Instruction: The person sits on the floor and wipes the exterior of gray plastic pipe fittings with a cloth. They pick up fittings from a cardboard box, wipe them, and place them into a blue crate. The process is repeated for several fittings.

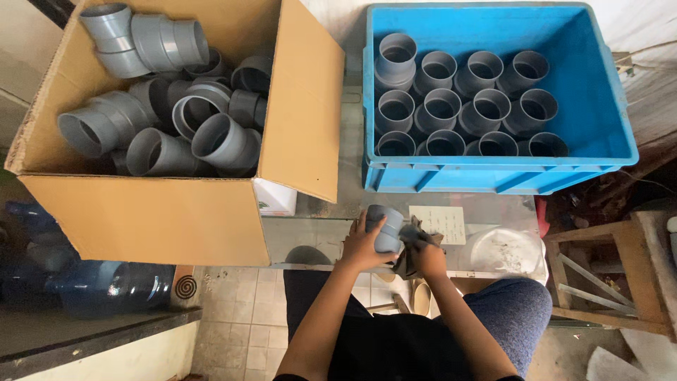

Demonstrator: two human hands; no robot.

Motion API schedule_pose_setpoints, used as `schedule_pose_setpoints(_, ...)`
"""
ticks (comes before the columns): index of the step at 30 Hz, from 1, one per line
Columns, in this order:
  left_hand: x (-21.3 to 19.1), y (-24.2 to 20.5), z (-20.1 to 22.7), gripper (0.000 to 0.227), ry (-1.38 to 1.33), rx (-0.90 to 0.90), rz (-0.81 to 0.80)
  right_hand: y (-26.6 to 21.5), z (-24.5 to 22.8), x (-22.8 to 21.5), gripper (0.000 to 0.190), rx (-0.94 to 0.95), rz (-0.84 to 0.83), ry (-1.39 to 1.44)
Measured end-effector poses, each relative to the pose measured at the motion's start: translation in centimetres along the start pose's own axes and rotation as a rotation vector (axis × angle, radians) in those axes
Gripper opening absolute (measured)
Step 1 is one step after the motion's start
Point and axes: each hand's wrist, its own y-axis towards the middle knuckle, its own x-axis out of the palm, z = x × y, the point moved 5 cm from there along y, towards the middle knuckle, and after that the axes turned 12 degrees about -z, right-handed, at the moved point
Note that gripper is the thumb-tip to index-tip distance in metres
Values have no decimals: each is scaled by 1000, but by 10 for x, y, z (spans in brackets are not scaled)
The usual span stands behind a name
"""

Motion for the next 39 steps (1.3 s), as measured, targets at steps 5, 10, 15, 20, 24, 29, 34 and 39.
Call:
schedule_pose_setpoints(5,13,5,-6,114,-70,68,176,-45,-4,-50,20,-201,425,469)
schedule_pose_setpoints(10,21,15,-3,125,-40,28,139,-84,-50,-73,30,-496,621,501)
schedule_pose_setpoints(15,27,16,-7,107,-38,-100,10,-82,-99,-46,47,-778,117,203)
schedule_pose_setpoints(20,40,9,-25,117,-160,22,233,-78,-92,-48,50,-440,-44,385)
schedule_pose_setpoints(24,37,4,-34,128,-152,36,299,-89,-76,-35,57,-418,22,210)
schedule_pose_setpoints(29,42,7,-32,114,-123,58,244,-75,-94,-40,57,-766,-42,349)
schedule_pose_setpoints(34,37,-4,-24,104,-159,143,279,-69,-87,-35,57,-590,-80,391)
schedule_pose_setpoints(39,30,-18,-16,86,33,92,381,-75,-86,-17,59,-590,-33,572)
